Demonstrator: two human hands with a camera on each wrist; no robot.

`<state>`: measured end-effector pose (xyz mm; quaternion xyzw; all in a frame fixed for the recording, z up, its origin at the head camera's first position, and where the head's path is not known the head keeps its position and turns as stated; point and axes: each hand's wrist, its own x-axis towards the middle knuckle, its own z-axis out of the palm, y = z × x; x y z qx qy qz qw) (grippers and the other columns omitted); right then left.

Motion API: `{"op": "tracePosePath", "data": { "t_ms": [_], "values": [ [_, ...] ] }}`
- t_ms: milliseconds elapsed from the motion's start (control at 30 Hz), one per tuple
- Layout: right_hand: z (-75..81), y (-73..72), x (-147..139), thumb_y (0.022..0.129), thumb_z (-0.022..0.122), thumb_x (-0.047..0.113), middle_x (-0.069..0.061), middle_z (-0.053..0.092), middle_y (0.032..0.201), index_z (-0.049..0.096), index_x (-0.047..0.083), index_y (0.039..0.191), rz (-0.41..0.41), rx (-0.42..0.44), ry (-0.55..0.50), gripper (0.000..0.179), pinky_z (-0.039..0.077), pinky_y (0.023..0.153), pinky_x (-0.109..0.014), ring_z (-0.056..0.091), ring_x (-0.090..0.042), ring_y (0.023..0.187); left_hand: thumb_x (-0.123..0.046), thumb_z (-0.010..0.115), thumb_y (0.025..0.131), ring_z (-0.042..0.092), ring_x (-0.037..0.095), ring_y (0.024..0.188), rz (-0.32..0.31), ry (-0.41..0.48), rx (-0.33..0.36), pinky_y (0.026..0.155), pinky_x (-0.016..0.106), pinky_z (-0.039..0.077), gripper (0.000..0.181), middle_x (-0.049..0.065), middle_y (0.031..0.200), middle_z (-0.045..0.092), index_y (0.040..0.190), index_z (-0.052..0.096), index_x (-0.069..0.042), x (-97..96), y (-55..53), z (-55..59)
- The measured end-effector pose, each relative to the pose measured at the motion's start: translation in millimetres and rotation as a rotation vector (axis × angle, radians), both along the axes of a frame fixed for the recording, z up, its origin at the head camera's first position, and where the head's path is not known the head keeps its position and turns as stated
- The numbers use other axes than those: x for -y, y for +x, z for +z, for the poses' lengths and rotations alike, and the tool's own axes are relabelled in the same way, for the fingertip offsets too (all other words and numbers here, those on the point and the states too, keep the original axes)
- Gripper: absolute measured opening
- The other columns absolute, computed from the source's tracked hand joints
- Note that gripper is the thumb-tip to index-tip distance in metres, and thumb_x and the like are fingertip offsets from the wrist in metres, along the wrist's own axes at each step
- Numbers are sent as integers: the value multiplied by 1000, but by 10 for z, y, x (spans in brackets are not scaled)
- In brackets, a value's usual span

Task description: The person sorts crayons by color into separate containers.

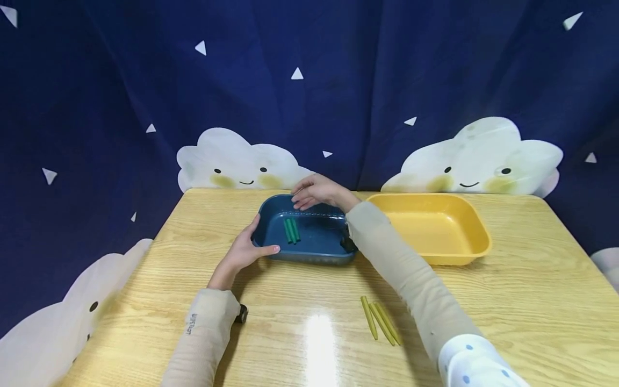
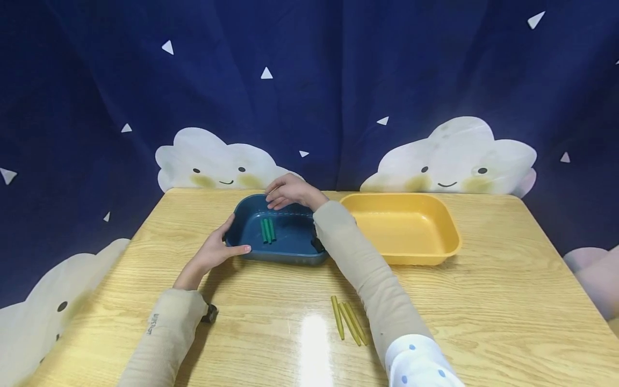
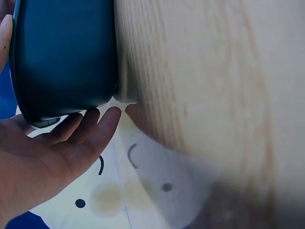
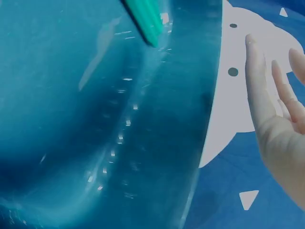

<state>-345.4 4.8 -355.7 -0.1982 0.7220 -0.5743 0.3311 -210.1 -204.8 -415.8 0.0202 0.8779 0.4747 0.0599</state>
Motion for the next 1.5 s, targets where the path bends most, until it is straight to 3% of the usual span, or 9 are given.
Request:
{"op": "tracePosePath", "data": {
  "t_ms": [233, 467, 667, 900, 1200, 1500],
  "values": [
    [121, 47, -61, 88, 55, -1, -18, 65, 94, 51, -11, 116, 4, -13, -38, 29, 49, 81, -43, 63, -34, 90, -22, 74, 77, 10, 34, 136, 6, -13, 15, 108, 47, 16, 98, 18, 150, 11, 146, 7, -4, -1, -45, -1],
    [214, 141, -177, 89, 54, -2, -17, 64, 95, 53, -10, 111, -7, -6, -132, 24, 45, 86, -48, 65, -26, 82, -23, 75, 76, 9, 33, 136, 10, 3, 32, 108, 47, 15, 99, 17, 150, 10, 146, 7, -6, 3, -78, -4],
    [293, 239, -252, 89, 52, -3, -14, 65, 90, 55, -6, 101, -3, -1, -206, 12, 51, 78, -40, 66, -24, 79, -21, 74, 77, 9, 34, 136, 13, 1, 29, 108, 47, 16, 98, 17, 150, 9, 147, 6, -6, 13, -99, -4],
    [344, 342, -361, 89, 52, -3, -16, 64, 88, 57, -4, 92, 18, -14, -231, 6, 51, 77, -40, 66, -23, 77, -22, 73, 78, 8, 34, 136, 14, 3, 37, 108, 47, 15, 98, 18, 150, 8, 147, 5, -7, 21, -109, 2],
    [337, 424, -542, 90, 52, -3, -15, 66, 88, 58, -14, 100, 26, -51, -227, 17, 49, 79, -44, 66, -24, 78, -24, 73, 78, 7, 36, 136, 15, -7, 32, 107, 50, 15, 99, 17, 150, 7, 147, 4, -8, 46, -128, 5],
    [300, 503, -738, 91, 50, -1, -13, 67, 89, 56, -17, 107, 19, -50, -227, 23, 52, 73, -37, 67, -23, 78, -23, 74, 77, 7, 34, 136, 7, 1, 32, 107, 49, 14, 99, 16, 151, 8, 147, 5, -7, 61, -123, -4]
  ]
}}
